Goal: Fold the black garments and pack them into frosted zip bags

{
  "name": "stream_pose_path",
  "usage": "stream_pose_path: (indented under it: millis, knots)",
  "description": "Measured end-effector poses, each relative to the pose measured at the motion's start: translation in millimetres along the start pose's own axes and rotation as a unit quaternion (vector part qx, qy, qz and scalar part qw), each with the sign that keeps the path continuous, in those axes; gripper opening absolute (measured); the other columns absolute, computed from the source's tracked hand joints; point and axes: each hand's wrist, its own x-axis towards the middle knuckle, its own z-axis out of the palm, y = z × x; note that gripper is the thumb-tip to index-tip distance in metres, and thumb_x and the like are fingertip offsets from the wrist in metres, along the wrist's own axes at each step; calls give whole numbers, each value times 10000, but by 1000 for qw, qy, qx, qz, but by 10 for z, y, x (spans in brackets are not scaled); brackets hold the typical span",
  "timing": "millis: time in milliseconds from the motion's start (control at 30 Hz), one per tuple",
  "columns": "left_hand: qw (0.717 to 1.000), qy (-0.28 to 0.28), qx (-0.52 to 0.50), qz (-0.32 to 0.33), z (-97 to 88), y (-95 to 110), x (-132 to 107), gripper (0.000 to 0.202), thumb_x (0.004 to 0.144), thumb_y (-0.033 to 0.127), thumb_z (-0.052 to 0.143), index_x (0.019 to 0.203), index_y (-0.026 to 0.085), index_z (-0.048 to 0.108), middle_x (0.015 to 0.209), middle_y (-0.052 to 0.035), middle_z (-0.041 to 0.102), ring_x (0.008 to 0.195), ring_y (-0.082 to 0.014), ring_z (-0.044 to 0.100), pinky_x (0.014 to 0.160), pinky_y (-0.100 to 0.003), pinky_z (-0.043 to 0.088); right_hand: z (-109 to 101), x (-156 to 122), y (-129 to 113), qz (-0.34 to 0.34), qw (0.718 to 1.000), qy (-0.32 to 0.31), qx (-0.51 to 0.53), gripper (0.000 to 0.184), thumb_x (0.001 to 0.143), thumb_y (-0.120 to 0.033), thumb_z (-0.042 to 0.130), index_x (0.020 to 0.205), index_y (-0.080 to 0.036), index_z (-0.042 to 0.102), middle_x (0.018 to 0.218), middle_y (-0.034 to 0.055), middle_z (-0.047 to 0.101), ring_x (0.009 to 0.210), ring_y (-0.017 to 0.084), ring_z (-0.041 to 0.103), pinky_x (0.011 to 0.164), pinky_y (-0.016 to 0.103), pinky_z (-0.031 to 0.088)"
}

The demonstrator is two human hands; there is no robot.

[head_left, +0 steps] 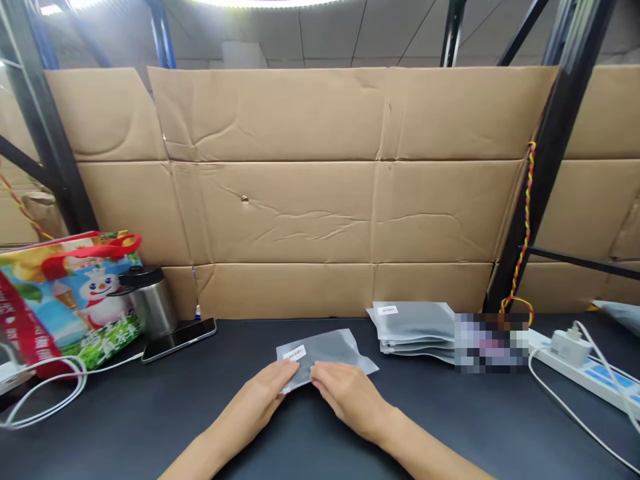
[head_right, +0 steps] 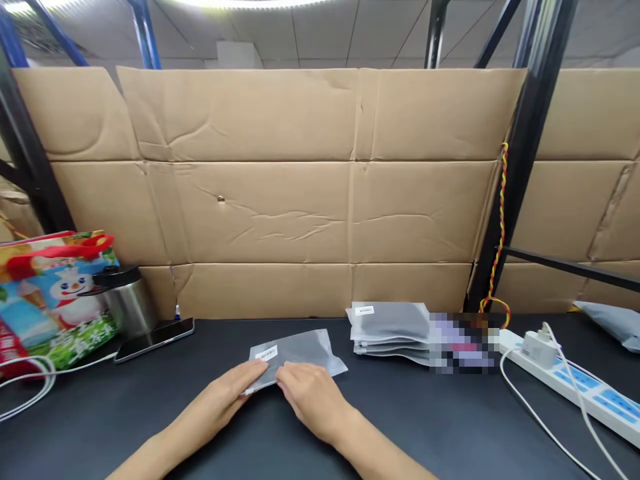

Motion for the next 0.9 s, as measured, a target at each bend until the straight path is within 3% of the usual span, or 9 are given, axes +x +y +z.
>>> stream_pose_path:
  millis: [100, 200, 300, 400, 500, 667, 800, 900]
  knots:
    - [997, 1, -61, -41, -27, 4, -8, 365, 925, 177, 464, 1261, 303, 531, 1225, 6, 632, 1102, -193, 604, 948, -305, 479, 31, 43, -59, 6, 1000, 20, 16, 140, 904, -171, 484, 1024, -193, 552, 952, 53, 673, 876, 189, 642, 793, 317, 511]
    - [994, -5, -109, -28, -97, 140, 69, 361, 935, 156, 451, 1248, 312, 540, 1187, 25, 651, 1059, -177, 625, 910, -267, 489, 53, 124, -145, -35, 998, 40, 11, 202, 889, -171, 509, 1088, -177, 546, 1031, 70, 664, 981, 201, 609, 907, 359, 469]
    - [994, -13, -106, -9, -137, 236, 115, 373, 939, 139, 424, 1258, 297, 534, 1209, 13, 639, 1073, -182, 618, 909, -265, 489, 115, 163, -193, -81, 995, 47, -29, 204, 894, -66, 433, 977, -172, 587, 950, 46, 686, 909, 157, 629, 938, 336, 452]
    - [999, -7, -42, -2, -128, 171, 69, 394, 908, 103, 398, 1234, 255, 560, 1205, -22, 644, 1059, -196, 632, 892, -282, 509, 113, 112, -96, -107, 989, 51, -92, 217, 880, -26, 433, 890, -165, 599, 938, 42, 693, 973, 161, 613, 988, 344, 420]
    - [1000, 2, 22, -5, -121, 16, -42, 411, 877, 93, 397, 1214, 232, 587, 1206, -43, 646, 1064, -208, 634, 899, -305, 514, -4, -1, 131, -85, 987, 48, -131, 205, 877, -37, 448, 879, -171, 603, 941, 46, 695, 1042, 188, 591, 1001, 388, 415]
    - [999, -1, 45, -25, -180, -134, -212, 454, 867, 89, 377, 1238, 254, 580, 1225, -22, 635, 1076, -201, 628, 904, -301, 513, -169, -164, 488, -22, 985, 10, -173, 220, 873, -44, 452, 932, -183, 612, 1008, 60, 690, 1075, 224, 586, 989, 446, 422]
    - [998, -25, 42, -45, -243, -125, -256, 448, 884, 95, 357, 1236, 260, 581, 1234, -16, 629, 1107, -200, 608, 941, -316, 487, -164, -206, 574, 21, 983, -18, -179, 259, 877, -24, 411, 927, -179, 613, 917, 58, 698, 1040, 232, 608, 983, 469, 424]
    - [996, -50, 44, -67, -295, -43, -248, 376, 909, 228, 454, 1271, 268, 547, 1274, -31, 600, 1138, -228, 584, 970, -353, 466, -193, -211, 525, 34, 984, -24, -172, 181, 879, -91, 464, 946, -184, 604, 901, 60, 694, 1028, 234, 612, 989, 478, 419]
